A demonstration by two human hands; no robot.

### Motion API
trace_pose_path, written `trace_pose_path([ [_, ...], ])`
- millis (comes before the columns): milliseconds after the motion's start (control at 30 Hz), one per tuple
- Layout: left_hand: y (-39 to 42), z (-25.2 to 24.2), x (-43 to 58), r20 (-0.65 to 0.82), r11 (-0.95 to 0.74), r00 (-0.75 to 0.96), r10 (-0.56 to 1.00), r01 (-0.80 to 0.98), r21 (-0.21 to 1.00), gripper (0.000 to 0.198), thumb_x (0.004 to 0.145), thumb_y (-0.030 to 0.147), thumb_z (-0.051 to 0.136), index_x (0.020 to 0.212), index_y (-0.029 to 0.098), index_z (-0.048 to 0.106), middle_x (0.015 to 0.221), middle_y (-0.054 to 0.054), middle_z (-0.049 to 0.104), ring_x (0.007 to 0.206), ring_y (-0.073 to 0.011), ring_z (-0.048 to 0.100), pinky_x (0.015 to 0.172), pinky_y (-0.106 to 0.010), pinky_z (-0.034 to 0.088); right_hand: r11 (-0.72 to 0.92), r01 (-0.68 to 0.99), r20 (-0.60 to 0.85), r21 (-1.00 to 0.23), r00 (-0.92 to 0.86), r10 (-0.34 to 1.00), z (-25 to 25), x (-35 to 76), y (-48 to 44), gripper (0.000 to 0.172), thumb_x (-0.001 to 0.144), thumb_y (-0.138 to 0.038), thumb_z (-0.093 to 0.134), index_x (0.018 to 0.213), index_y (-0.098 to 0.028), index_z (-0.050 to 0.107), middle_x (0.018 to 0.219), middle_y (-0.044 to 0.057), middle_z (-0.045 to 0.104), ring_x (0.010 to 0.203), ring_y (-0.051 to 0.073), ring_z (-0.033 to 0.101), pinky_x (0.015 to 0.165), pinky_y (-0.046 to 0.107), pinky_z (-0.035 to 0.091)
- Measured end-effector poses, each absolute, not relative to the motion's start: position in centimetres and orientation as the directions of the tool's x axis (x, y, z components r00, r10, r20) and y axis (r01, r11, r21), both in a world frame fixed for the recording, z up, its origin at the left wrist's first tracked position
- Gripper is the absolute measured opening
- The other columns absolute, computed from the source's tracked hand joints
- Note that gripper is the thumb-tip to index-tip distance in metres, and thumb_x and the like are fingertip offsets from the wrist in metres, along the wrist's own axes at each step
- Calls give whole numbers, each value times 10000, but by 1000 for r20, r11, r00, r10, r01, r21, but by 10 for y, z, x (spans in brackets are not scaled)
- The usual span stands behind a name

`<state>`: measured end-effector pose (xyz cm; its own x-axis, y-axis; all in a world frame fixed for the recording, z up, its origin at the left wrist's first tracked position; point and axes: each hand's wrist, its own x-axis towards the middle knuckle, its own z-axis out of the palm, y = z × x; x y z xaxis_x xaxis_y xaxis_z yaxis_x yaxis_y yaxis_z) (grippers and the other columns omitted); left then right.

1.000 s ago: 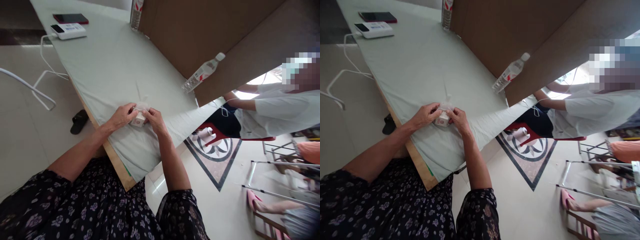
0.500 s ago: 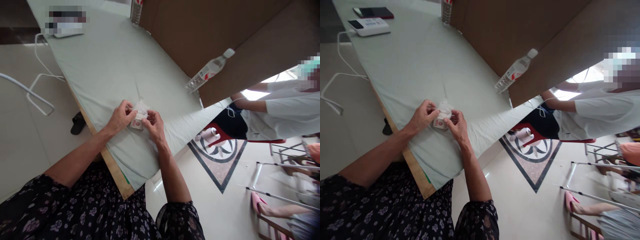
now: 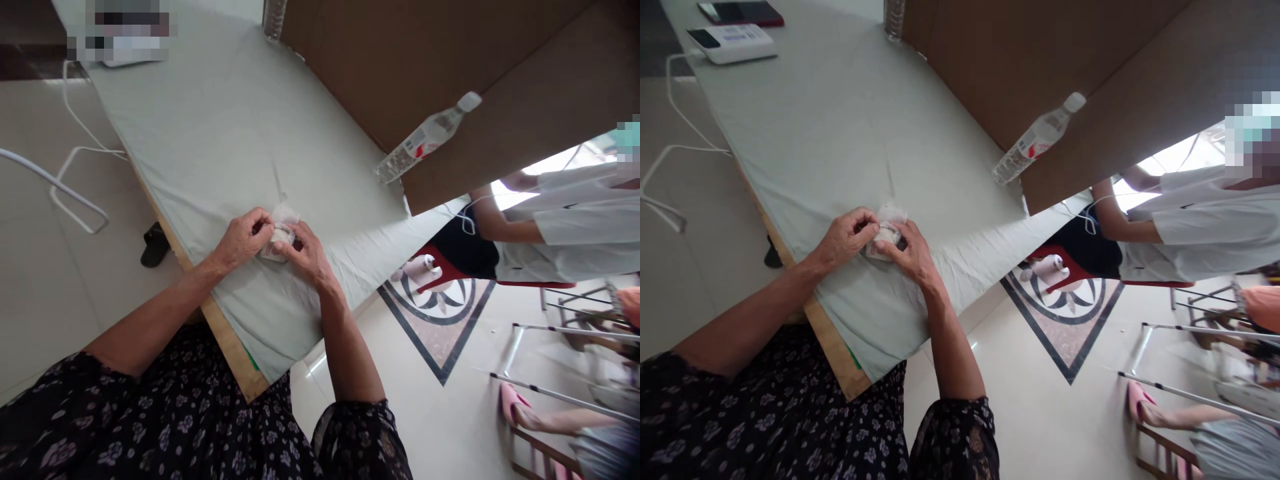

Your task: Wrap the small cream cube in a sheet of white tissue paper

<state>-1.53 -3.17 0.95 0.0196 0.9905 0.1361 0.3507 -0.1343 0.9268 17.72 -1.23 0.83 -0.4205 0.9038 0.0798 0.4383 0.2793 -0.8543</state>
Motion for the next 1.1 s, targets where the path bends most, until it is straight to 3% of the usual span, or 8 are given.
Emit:
trace_pose_path([
  [167,-31,11,-15,132,-132,26,991,349,928,200,855,375,554,883,193,633,683,37,572,611,-122,485,583,-258,393,256,426,51,-868,-437,898,11,179,-12,550,880,-704,681,1202,-263,750,1181,67,689,1070,239,646,940,393,528],
  [333,-31,12,-15,123,-136,59,991,358,924,211,830,376,547,855,193,649,654,42,538,585,-118,426,567,-259,371,278,476,58,-834,-427,902,10,179,-20,619,894,-755,629,1247,-256,723,1123,79,673,980,241,633,874,394,533],
  [467,-31,11,-14,113,-128,62,992,359,925,206,804,366,556,871,194,647,658,43,534,585,-120,434,582,-261,394,334,494,76,-803,-470,879,9,178,-16,612,875,-765,648,1203,-254,718,1140,90,670,1024,267,639,946,441,541],
  [633,-32,10,-13,126,-138,55,990,334,932,303,801,353,557,1031,194,675,763,15,609,663,-142,526,655,-273,451,349,474,61,-809,-522,851,9,178,-8,557,863,-741,688,1159,-271,727,1141,76,673,1102,282,641,1002,459,526],
  [833,-29,10,-13,158,-169,61,986,376,911,201,788,347,558,868,206,677,741,11,598,664,-146,485,660,-282,426,312,460,56,-831,-489,870,9,176,-12,604,834,-788,686,1133,-264,727,1119,62,684,1063,258,650,990,432,525],
  [1000,-28,10,-12,127,-138,54,990,357,924,178,791,336,553,823,200,663,703,20,589,652,-140,485,645,-276,415,318,410,127,-855,-430,894,6,177,-22,587,858,-715,710,1250,-278,690,1185,75,688,1021,232,644,895,387,534],
  [1100,-27,9,-11,117,-129,56,992,351,927,179,783,342,552,817,198,653,684,29,577,637,-134,476,635,-271,405,323,385,178,-865,-366,913,4,175,-25,570,832,-687,748,1222,-274,698,1223,86,699,1044,238,644,877,384,534],
])
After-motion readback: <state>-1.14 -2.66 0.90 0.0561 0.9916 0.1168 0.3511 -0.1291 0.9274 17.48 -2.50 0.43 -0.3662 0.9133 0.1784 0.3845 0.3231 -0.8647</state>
